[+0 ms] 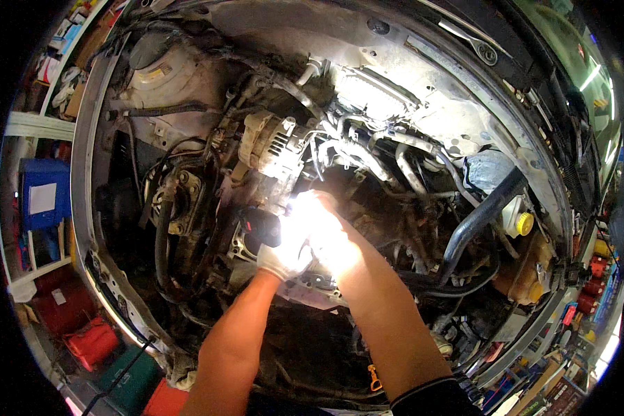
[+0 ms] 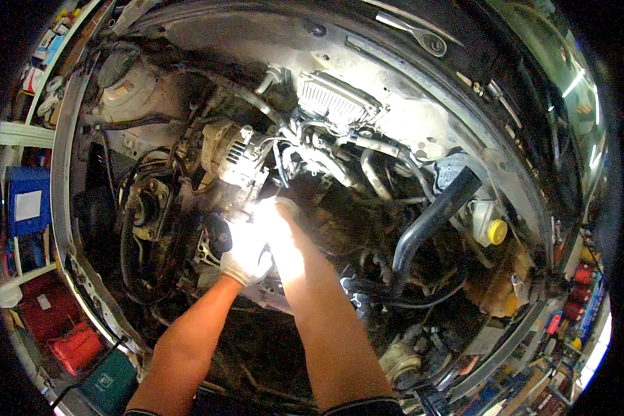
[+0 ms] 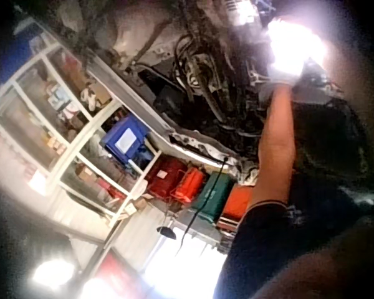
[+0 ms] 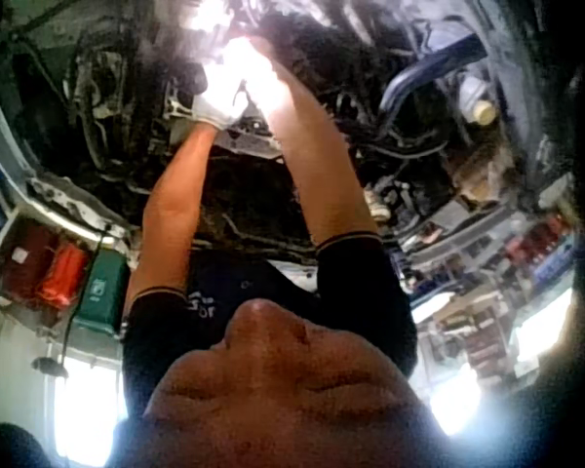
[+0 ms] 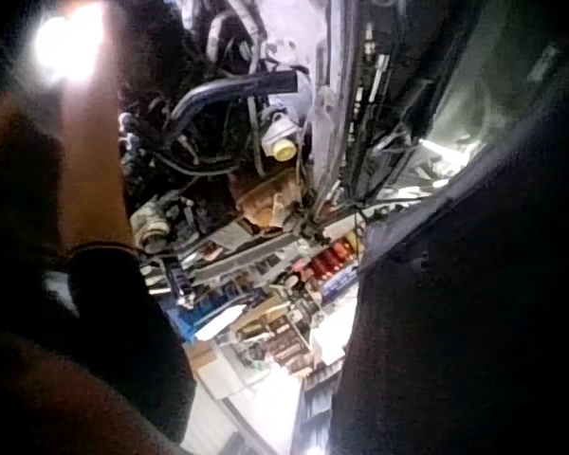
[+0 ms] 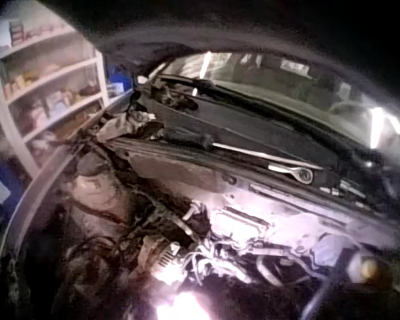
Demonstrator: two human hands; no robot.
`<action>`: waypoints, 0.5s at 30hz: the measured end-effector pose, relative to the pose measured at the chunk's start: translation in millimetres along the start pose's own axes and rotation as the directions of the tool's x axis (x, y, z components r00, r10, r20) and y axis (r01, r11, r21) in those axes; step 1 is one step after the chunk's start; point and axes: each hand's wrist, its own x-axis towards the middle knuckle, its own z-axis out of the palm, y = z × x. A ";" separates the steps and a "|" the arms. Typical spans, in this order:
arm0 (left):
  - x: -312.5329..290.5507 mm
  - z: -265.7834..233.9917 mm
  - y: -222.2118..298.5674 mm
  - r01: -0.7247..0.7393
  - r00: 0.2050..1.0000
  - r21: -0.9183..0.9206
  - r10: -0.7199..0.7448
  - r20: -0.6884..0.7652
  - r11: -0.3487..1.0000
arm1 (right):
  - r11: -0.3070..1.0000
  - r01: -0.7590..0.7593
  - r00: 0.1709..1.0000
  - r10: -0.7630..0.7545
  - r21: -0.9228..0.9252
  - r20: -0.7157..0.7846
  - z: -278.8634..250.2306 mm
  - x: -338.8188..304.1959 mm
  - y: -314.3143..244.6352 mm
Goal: The person works on a car engine with the hood open, using a flashlight to illuminate the engine bay. They manipulate hoses and engine components with gloved hands, using a red-handled tool to adjust parts within the engine block.
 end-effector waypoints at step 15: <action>10.7 -5.4 6.2 -0.038 0.999 0.004 0.038 0.027 0.999 | 0.996 0.065 0.997 -0.062 -0.062 0.046 -41.0 -13.6 5.7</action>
